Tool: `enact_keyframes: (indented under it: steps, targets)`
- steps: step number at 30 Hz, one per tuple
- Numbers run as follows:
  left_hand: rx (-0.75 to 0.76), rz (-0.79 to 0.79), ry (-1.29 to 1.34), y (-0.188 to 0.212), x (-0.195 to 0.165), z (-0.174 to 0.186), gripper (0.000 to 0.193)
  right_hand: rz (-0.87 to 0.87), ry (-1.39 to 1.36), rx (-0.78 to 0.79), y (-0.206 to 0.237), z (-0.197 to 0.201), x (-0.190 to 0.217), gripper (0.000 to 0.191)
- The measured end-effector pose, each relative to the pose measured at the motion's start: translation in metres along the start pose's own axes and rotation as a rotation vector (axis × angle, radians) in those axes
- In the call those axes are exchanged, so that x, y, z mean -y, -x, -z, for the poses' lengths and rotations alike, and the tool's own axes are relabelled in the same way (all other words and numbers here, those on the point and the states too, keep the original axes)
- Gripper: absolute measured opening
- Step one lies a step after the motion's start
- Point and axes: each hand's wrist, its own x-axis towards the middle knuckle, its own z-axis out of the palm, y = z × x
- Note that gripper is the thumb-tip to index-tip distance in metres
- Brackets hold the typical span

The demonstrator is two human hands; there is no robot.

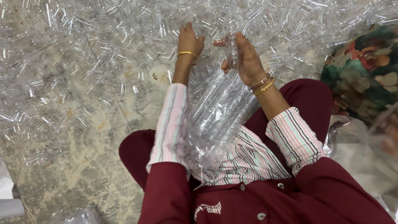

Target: The person sits on the floor and picks up clear plastic tubes scattered around them, aligning the tubes and sliding them one at a time into a clear plastic sleeve resting on their lap.

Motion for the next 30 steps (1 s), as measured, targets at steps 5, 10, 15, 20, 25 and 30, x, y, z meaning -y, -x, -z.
enact_keyframes:
  steps: [5, 10, 15, 20, 25, 30]
  targets:
    - [-0.023, 0.148, -0.253, -0.001, -0.011, -0.025, 0.078, 0.029, -0.018, -0.024, 0.002, 0.003, 0.004, 0.062]
    - [0.011, 0.204, 0.024, -0.002, 0.004, -0.003, 0.057, 0.003, -0.083, -0.054, -0.001, 0.01, 0.005, 0.067]
    - [-0.205, 0.306, 1.62, 0.026, -0.007, 0.029, 0.075, -0.009, -0.297, 0.024, -0.003, 0.013, -0.001, 0.064]
    - [0.134, 0.033, 1.683, 0.067, -0.049, 0.032, 0.08, -0.088, -0.507, 0.154, 0.0, 0.009, -0.009, 0.063]
    - [0.282, -0.027, 0.883, 0.051, -0.023, 0.016, 0.056, -0.065, -0.565, 0.124, 0.005, 0.008, -0.006, 0.06]
    - [0.128, -0.094, -0.284, 0.016, 0.022, 0.012, 0.055, -0.03, -0.511, 0.139, 0.004, 0.008, -0.003, 0.063]
